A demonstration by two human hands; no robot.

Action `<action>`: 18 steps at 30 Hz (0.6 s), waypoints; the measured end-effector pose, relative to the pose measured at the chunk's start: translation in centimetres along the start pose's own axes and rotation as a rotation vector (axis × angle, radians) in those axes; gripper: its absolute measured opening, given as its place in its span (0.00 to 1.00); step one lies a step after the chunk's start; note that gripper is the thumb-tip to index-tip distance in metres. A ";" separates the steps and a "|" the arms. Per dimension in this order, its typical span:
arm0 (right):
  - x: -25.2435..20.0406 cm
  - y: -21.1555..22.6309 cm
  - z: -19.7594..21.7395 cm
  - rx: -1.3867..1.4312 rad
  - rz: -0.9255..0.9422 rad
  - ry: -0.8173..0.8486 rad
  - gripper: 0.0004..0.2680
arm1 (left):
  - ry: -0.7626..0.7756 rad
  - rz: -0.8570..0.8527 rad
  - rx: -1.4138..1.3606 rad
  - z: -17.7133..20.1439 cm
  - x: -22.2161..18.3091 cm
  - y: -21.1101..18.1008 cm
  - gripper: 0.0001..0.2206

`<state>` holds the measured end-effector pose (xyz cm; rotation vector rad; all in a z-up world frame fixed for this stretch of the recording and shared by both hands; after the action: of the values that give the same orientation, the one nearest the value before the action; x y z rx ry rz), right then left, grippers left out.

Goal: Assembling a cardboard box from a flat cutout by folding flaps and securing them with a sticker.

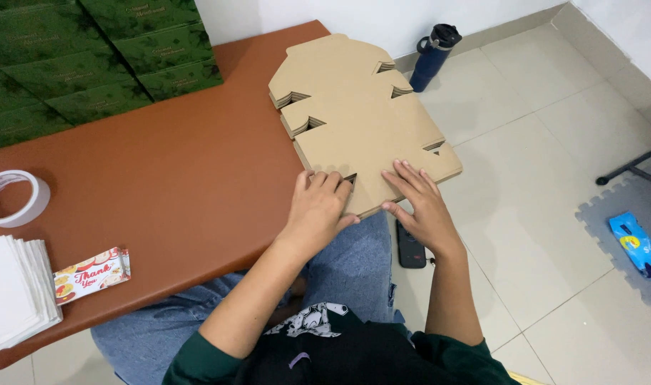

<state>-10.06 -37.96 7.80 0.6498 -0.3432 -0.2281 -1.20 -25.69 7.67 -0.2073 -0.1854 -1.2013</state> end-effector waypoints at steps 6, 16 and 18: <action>-0.6 0.9 0.7 -0.041 -0.015 -0.004 0.24 | -0.032 -0.033 -0.043 3.0 -0.2 -1.1 0.22; -1.8 2.7 0.5 -0.180 0.217 -0.138 0.20 | -0.091 -0.036 -0.247 8.6 -5.6 1.0 0.20; -2.7 4.7 -0.7 -0.257 0.277 -0.054 0.20 | -0.001 -0.015 -0.366 9.8 -8.5 1.5 0.20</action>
<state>-11.84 -33.13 9.58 0.3377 -0.4432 -0.0230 -3.06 -15.00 14.89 -0.5265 0.0346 -1.2444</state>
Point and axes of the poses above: each hand's wrist, its own x-axis towards the middle knuckle, its own z-axis out of the back of the hand, y = z × x, the point moved 10 cm from there along x, towards the middle knuckle, and after that the axes turned 10 degrees about x, right-handed, at the moved point
